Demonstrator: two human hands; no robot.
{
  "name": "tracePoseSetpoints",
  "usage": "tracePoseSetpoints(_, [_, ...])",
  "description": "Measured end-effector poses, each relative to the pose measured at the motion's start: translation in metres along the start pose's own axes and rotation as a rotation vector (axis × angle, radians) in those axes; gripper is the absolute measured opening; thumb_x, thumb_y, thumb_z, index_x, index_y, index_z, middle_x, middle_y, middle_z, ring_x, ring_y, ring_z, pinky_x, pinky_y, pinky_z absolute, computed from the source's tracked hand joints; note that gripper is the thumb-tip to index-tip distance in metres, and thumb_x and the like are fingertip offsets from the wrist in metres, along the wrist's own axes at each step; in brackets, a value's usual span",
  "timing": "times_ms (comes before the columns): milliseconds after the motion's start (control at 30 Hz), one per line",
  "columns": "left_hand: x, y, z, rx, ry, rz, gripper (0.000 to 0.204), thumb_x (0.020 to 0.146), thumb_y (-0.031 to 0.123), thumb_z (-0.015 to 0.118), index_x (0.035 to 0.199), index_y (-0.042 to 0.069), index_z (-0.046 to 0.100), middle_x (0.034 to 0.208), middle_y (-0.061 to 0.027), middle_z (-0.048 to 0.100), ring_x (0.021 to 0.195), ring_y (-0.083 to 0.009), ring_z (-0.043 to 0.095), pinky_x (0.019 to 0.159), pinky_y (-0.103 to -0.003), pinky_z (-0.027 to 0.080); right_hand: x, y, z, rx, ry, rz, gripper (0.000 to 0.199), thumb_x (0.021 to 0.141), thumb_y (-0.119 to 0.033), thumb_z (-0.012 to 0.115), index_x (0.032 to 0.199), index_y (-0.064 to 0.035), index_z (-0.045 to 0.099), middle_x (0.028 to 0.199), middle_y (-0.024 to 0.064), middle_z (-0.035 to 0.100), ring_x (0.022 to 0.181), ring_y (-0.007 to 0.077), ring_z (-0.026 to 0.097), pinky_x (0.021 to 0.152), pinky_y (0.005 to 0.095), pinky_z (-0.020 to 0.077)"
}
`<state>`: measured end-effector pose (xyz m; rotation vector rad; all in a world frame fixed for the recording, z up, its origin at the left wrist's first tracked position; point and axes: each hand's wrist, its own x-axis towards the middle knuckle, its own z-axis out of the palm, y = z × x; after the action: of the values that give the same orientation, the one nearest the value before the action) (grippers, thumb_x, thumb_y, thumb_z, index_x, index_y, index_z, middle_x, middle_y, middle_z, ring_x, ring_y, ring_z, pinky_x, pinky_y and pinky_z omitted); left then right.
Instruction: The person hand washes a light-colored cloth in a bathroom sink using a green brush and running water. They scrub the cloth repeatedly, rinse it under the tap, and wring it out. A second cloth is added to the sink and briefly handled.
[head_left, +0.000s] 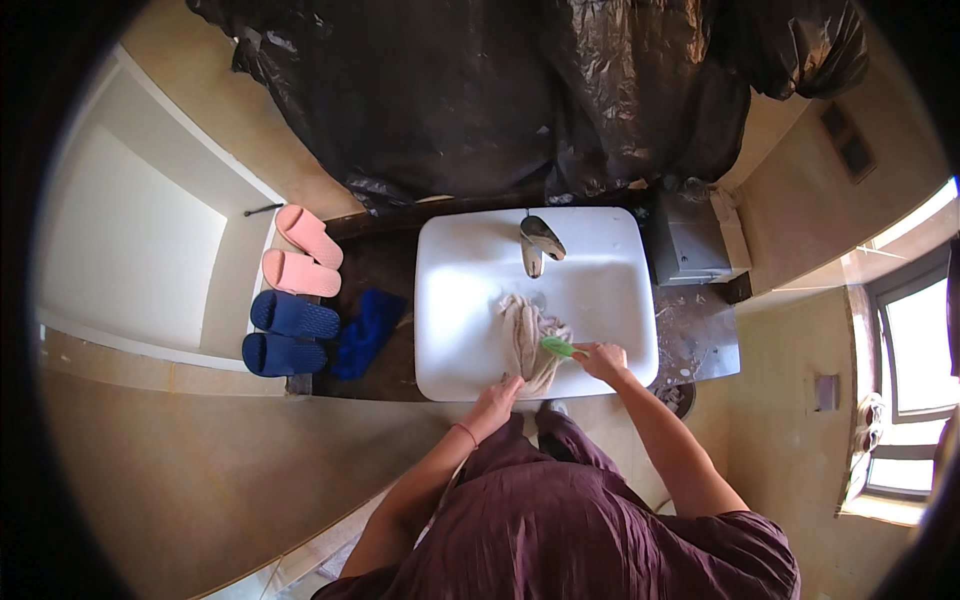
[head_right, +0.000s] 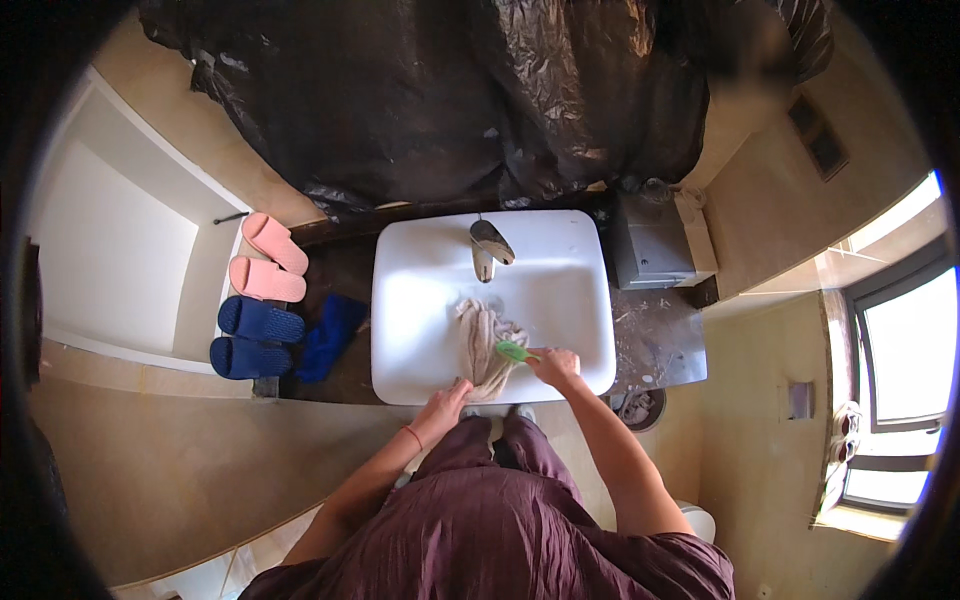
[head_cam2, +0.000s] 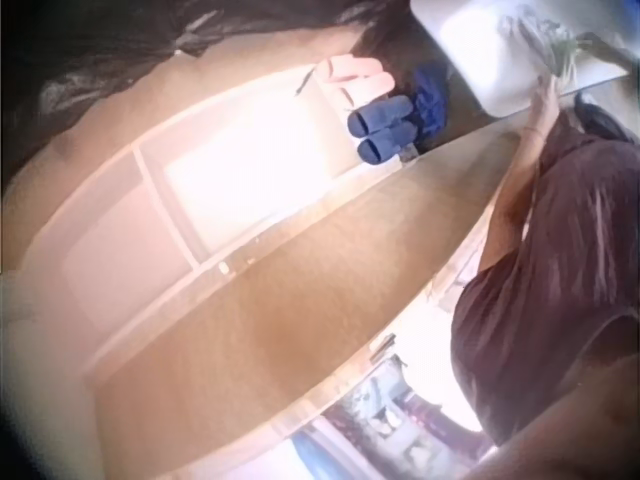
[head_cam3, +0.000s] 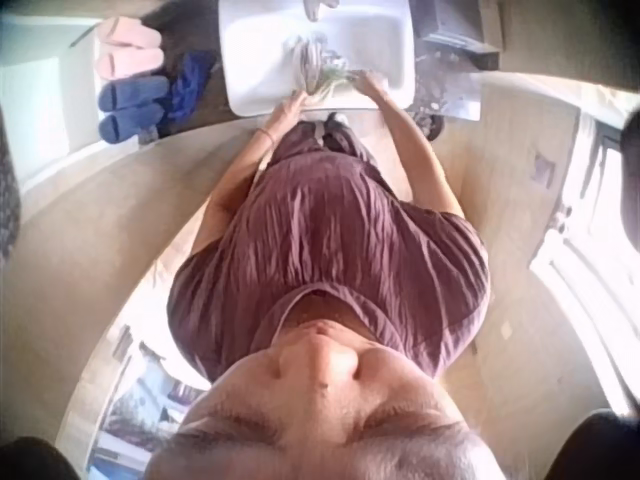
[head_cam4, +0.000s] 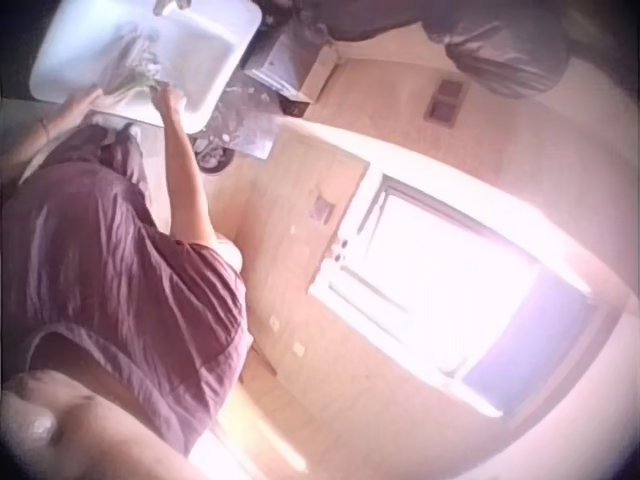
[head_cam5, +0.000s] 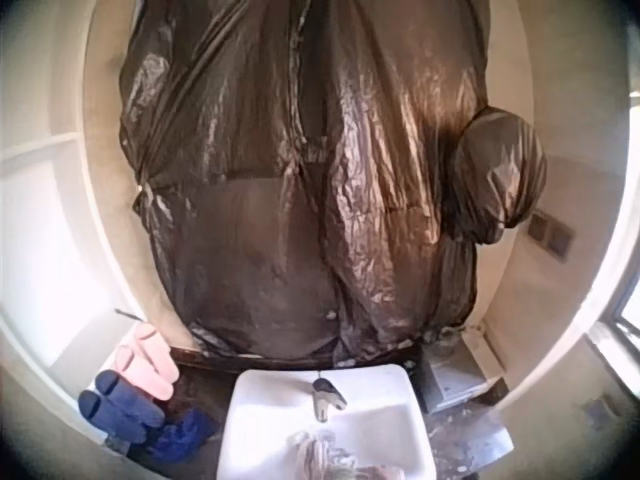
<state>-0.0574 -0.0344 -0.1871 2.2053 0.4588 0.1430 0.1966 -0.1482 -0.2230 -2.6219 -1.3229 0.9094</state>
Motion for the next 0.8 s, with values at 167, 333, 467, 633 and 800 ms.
tracePoseSetpoints(167, [0.016,-0.009,-0.005,-0.109,0.223,-0.14,0.019,0.091,0.012,0.053,0.106,0.006,0.042,0.084,-0.0143,0.059,0.076,-0.0321,0.061,0.059,-0.039,0.045,0.035,0.022,0.005,-0.029,0.163,0.125,0.03,0.087,-0.043,0.053,0.11,-0.0289,0.065,0.096,0.0076,0.068,0.093,0.0257,0.064,0.078,0.0415,0.0483])
tracePoseSetpoints(333, [0.049,-0.003,-0.04,-1.167,0.506,-0.339,0.018,0.096,0.019,0.05,0.112,0.013,0.043,0.098,-0.0003,0.055,0.091,-0.0121,0.055,0.078,-0.03,0.047,0.064,0.021,-0.002,-0.034,0.475,-0.086,0.027,0.088,-0.039,0.054,0.106,-0.0227,0.066,0.09,0.0086,0.068,0.085,0.0293,0.064,0.074,0.0417,0.049])
tracePoseSetpoints(467, [0.094,0.002,-0.053,-1.493,0.579,-0.224,0.017,0.098,0.023,0.045,0.113,0.016,0.045,0.111,-0.0019,0.054,0.103,-0.0173,0.054,0.089,-0.038,0.046,0.111,-0.005,-0.041,0.834,0.279,-0.059,0.044,0.093,-0.048,0.044,0.101,-0.0108,0.065,0.08,0.0089,0.067,0.072,0.0228,0.065,0.067,0.0338,0.0493])
tracePoseSetpoints(633, [0.119,-0.019,-0.049,-1.766,0.524,-0.318,0.033,0.1,0.032,0.034,0.113,0.008,0.052,0.114,-0.0088,0.059,0.106,-0.0247,0.056,0.094,-0.043,0.046,0.118,-0.053,-0.083,1.334,0.067,0.033,0.065,0.09,-0.065,0.034,0.096,-0.0057,0.06,0.081,0.009,0.067,0.068,0.0175,0.064,0.064,0.0293,0.0488])
tracePoseSetpoints(800, [0.14,-0.016,-0.027,-1.8,0.535,-0.347,0.035,0.098,0.029,0.033,0.114,0.007,0.054,0.118,-0.0124,0.059,0.109,-0.0277,0.056,0.096,-0.047,0.045,0.138,-0.051,-0.081,1.338,-0.002,-0.049,0.054,0.091,-0.056,0.045,0.087,-0.0036,0.061,0.072,0.006,0.063,0.06,0.0163,0.059,0.056,0.0293,0.0477])
